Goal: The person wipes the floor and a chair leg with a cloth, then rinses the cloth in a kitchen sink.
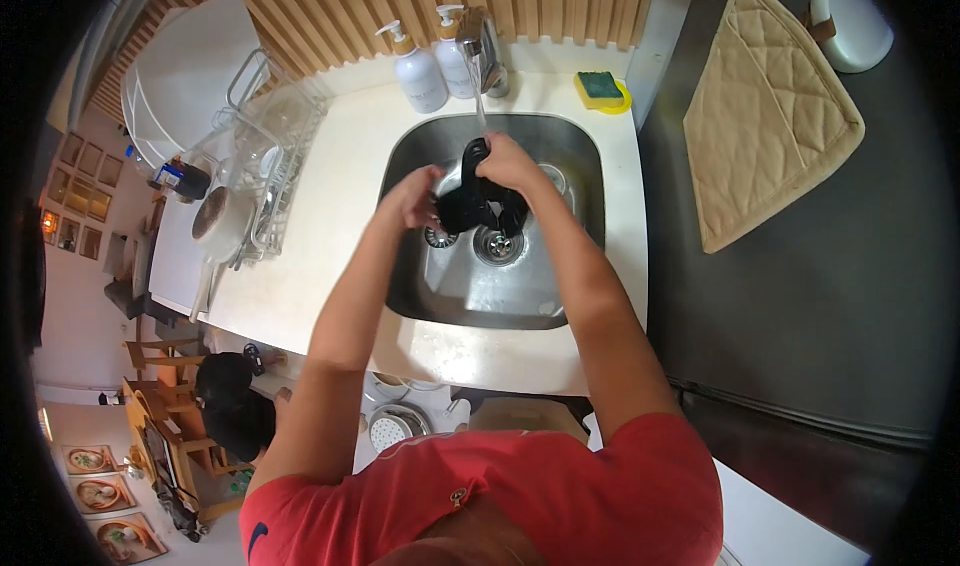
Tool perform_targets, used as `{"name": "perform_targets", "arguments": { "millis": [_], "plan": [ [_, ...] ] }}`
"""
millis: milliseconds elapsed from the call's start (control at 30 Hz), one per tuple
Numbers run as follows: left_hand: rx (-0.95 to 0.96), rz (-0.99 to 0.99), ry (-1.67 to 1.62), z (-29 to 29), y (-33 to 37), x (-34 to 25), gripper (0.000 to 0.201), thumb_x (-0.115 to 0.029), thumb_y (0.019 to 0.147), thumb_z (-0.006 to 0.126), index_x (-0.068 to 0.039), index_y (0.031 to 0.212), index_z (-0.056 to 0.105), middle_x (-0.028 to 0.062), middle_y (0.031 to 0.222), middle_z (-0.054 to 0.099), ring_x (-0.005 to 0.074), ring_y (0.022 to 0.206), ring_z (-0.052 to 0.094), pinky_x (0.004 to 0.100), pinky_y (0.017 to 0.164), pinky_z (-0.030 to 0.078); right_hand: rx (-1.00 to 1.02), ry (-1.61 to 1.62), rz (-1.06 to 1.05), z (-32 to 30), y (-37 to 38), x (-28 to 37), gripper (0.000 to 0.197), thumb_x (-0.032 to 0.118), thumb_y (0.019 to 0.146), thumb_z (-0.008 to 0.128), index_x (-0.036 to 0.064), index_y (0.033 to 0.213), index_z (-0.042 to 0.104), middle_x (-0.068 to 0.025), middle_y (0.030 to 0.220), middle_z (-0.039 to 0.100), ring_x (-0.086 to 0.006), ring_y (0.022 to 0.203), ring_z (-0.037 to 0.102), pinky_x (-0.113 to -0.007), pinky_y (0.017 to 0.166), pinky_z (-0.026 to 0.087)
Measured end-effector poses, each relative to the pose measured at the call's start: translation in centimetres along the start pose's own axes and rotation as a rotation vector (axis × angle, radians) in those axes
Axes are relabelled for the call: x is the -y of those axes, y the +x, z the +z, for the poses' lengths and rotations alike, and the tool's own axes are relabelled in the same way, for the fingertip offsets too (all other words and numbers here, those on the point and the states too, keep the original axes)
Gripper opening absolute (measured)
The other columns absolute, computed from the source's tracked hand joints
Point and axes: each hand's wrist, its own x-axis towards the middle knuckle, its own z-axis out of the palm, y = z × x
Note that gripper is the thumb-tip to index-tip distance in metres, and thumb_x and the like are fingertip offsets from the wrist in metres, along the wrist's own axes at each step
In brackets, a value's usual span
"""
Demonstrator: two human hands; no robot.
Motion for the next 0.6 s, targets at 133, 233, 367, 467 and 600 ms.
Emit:
{"name": "perform_targets", "arguments": {
  "millis": [133, 233, 367, 467, 600],
  "plan": [
    [0.512, -0.005, -0.55, 4.3, 2.7, 2.3, 0.061, -0.057, 0.091, 0.029, -0.016, 0.136, 0.035, 0.0205, 0.139, 0.033, 0.0487, 0.125, 0.033, 0.0733, 0.091, 0.026, 0.008, 0.067, -0.147, 1.0, -1.6, 0.0, 0.042, 0.0, 0.06, 0.057, -0.0001, 0.102, 0.056, -0.0164, 0.094, 0.061, -0.0273, 0.088, 0.06, -0.032, 0.08, 0.046],
    [0.508, 0.145, -0.689, 6.1, 3.4, 3.1, 0.043, -0.044, 0.093, 0.033, -0.015, 0.117, 0.053, 0.0155, 0.112, 0.058, 0.037, 0.104, 0.056, 0.0635, 0.083, 0.043, 0.08, 0.473, -0.11, -0.4, -2.3, 0.3, 0.036, 0.004, 0.064, 0.053, 0.0011, 0.1, 0.056, -0.0128, 0.093, 0.062, -0.0248, 0.087, 0.06, -0.032, 0.079, 0.047],
    [0.324, 0.105, -0.824, 8.4, 1.8, 1.2, 0.032, -0.029, 0.087, 0.039, -0.009, 0.101, 0.058, 0.0116, 0.102, 0.061, 0.0297, 0.091, 0.06, 0.0495, 0.077, 0.049, -0.069, 1.488, -0.088, -4.0, -1.0, -5.0, 0.043, 0.037, 0.082, 0.048, 0.0022, 0.102, 0.061, -0.0146, 0.101, 0.064, -0.0281, 0.093, 0.062, -0.041, 0.09, 0.046],
    [0.357, 0.16, -0.832, 9.6, -0.8, -0.8, 0.033, -0.028, 0.085, 0.039, -0.008, 0.101, 0.06, 0.011, 0.102, 0.062, 0.0285, 0.093, 0.06, 0.0489, 0.079, 0.049, -0.183, 1.473, 0.148, 0.1, -0.7, -6.0, 0.05, 0.05, 0.084, 0.05, 0.0048, 0.102, 0.063, -0.0116, 0.102, 0.065, -0.0273, 0.093, 0.062, -0.042, 0.089, 0.047],
    [0.519, 0.256, -0.838, 6.1, -0.5, 0.1, 0.037, -0.035, 0.088, 0.039, -0.01, 0.109, 0.057, 0.0134, 0.112, 0.059, 0.0316, 0.104, 0.057, 0.0528, 0.085, 0.046, -0.016, 1.702, 0.11, 2.4, -0.1, -3.3, 0.041, 0.043, 0.08, 0.06, 0.0064, 0.1, 0.062, -0.0082, 0.094, 0.065, -0.0228, 0.085, 0.063, -0.037, 0.079, 0.051]
  ]
}}
